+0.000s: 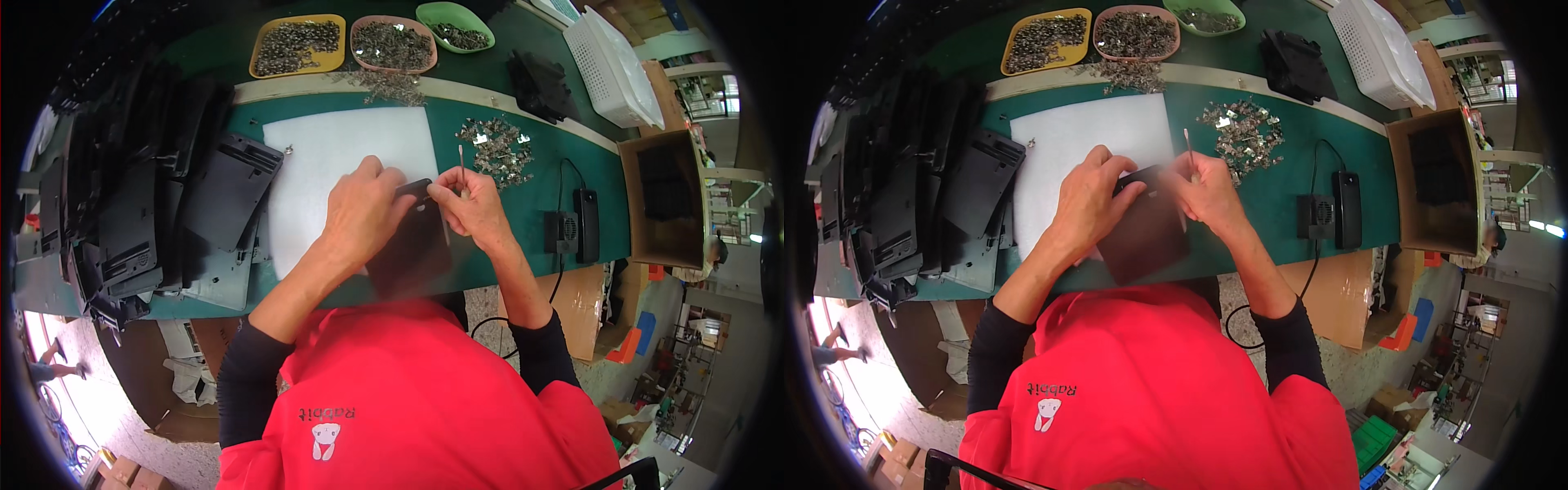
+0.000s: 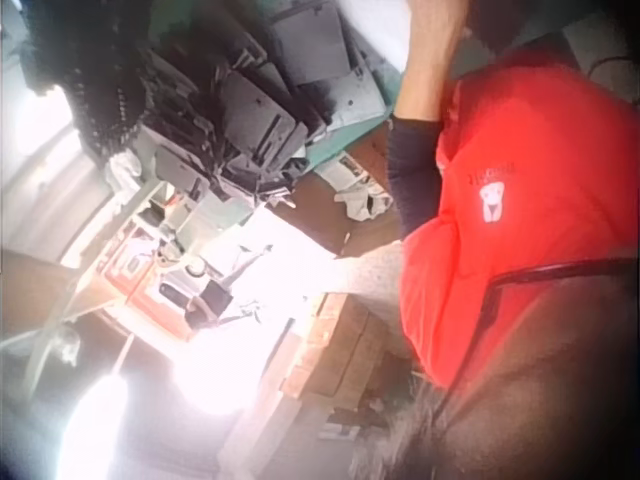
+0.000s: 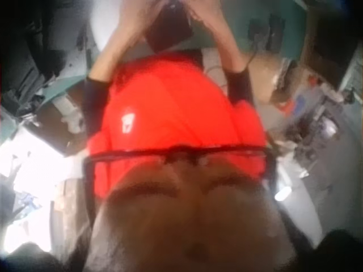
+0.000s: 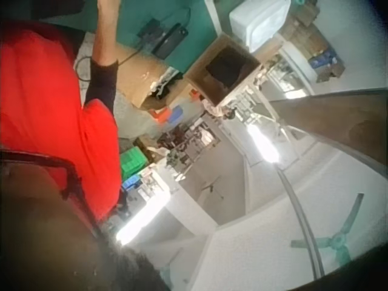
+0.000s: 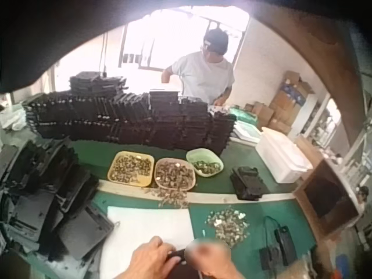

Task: The person uses a small screwdriver to remove screws from the back of a black electronic device. They place the removed screws on a white foam pad and set the device aside before picking up another one to repeat the process.

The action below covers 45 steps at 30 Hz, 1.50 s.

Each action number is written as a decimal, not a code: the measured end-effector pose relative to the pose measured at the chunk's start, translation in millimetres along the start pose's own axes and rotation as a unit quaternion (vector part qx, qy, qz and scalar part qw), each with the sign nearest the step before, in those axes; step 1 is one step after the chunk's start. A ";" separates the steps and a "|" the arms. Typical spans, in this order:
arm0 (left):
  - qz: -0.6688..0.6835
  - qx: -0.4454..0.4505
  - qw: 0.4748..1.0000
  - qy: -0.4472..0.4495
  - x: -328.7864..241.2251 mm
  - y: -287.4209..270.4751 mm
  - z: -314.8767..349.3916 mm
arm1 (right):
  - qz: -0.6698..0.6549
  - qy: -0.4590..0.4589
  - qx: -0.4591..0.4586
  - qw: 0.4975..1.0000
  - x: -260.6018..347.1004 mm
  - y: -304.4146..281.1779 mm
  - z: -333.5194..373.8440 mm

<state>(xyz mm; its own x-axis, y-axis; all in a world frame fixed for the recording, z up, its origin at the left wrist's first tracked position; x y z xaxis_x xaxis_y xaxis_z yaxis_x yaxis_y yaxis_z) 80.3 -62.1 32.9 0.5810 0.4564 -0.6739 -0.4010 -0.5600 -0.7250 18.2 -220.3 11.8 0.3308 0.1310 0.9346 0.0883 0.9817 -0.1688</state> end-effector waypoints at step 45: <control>-0.032 -0.088 0.979 -0.179 27.7 -16.1 45.9 | 0.586 -0.262 0.053 0.765 61.7 82.4 -9.9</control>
<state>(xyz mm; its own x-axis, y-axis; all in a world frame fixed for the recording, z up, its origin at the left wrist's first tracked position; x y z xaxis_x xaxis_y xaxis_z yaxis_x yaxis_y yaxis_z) 70.3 -8.8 19.4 0.3022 0.6904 -0.6573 -0.2247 -0.6185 -0.7529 55.2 -132.7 52.5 -0.2999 0.9399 0.1629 -0.0661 0.1499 -0.9865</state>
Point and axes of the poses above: each hand's wrist, its own z-axis away from the middle knuckle, its own y-axis out of the palm, x = y × z, the point moved 7 cm from there along -z, towards the middle knuckle, and after that the axes turned 6 degrees about x, right-handed, at the moved point
